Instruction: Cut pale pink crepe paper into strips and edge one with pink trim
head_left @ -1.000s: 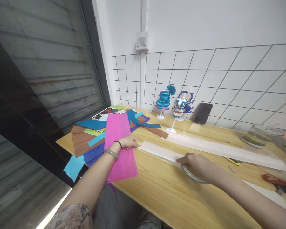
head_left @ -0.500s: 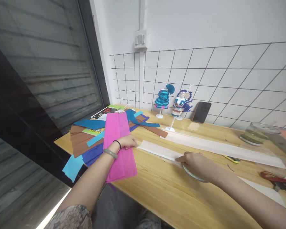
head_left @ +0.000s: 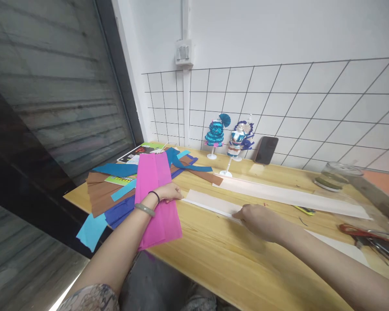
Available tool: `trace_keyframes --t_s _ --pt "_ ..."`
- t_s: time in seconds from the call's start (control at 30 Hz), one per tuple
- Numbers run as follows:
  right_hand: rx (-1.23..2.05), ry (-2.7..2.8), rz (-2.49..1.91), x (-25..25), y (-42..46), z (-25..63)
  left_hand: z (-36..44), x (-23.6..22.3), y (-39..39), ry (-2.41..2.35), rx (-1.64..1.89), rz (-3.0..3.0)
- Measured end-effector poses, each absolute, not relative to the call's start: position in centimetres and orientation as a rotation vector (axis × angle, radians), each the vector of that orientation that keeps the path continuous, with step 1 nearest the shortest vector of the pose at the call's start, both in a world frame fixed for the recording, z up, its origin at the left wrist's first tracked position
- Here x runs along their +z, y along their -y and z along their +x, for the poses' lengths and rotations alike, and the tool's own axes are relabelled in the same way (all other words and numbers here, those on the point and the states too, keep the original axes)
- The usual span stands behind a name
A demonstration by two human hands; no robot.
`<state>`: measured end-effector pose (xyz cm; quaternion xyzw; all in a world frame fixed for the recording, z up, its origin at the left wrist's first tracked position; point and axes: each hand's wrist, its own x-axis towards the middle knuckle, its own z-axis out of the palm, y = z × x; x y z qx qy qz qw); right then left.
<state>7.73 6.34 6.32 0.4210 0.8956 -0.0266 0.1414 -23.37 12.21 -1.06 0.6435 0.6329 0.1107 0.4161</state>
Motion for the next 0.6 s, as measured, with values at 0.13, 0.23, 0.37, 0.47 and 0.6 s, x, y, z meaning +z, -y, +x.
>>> trace_keyframes --t_s 0.13,0.23,0.37,0.47,0.6 --pt "-0.069 -2.523 1.178 6.8 -6.2 7.0 -23.3 -0.7 -12.1 -1.605 0.269 1.610" --pt "-0.070 -2.456 1.176 7.2 -6.1 6.4 -23.1 -0.5 -12.0 -1.602 0.271 1.605" --pt "-0.064 -2.423 1.180 7.3 -6.2 6.0 -23.1 -0.5 -12.1 -1.604 0.268 1.598" --pt "-0.066 -2.406 1.174 7.2 -6.4 5.9 -23.1 -0.7 -12.2 -1.612 0.268 1.592" --pt "-0.071 -2.404 1.179 7.2 -6.5 5.9 -23.1 -0.8 -12.3 -1.612 0.261 1.593"
